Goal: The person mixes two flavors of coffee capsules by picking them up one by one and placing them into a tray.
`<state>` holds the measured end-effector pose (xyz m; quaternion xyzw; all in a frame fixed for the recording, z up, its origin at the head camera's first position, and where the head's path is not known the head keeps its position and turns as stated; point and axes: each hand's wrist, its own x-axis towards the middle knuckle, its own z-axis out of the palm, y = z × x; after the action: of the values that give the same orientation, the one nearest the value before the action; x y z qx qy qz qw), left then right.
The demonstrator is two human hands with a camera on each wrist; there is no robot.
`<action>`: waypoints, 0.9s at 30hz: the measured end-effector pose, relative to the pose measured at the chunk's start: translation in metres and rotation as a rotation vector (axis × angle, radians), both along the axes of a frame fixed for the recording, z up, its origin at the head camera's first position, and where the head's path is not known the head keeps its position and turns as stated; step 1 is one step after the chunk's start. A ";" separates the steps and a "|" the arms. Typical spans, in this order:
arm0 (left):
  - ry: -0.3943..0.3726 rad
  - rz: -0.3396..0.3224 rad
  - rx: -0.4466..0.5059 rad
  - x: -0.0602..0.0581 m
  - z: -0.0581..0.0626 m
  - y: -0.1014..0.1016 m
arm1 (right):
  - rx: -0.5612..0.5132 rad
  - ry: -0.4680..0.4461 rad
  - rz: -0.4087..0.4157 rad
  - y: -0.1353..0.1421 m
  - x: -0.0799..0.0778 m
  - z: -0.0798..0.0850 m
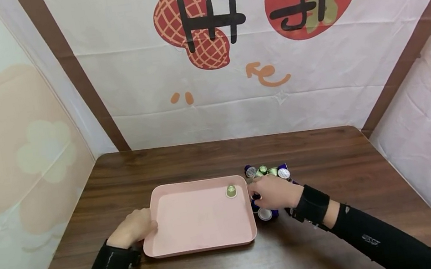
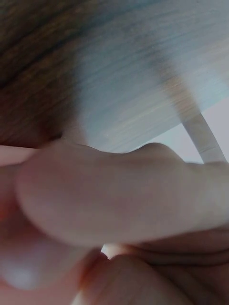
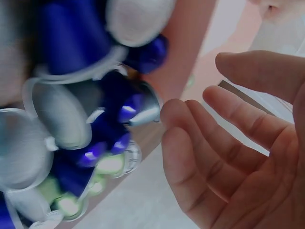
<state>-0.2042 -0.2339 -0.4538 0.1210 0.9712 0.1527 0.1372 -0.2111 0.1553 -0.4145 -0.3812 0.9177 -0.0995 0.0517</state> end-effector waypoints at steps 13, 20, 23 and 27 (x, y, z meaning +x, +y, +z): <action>-0.011 -0.014 0.028 0.000 0.001 -0.006 | 0.104 -0.010 -0.006 0.020 0.021 -0.016; -0.018 -0.017 0.031 -0.001 0.001 -0.005 | 0.123 -0.013 -0.020 0.024 0.025 -0.025; -0.034 -0.011 0.036 -0.001 0.001 -0.003 | 0.142 -0.025 -0.022 0.026 0.028 -0.028; -0.048 -0.006 0.035 -0.001 0.002 -0.001 | 0.168 -0.055 -0.031 0.028 0.031 -0.031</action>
<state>-0.2047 -0.2352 -0.4513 0.1224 0.9644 0.1723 0.1590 -0.1801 0.1833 -0.4452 -0.3585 0.9268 -0.0333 0.1070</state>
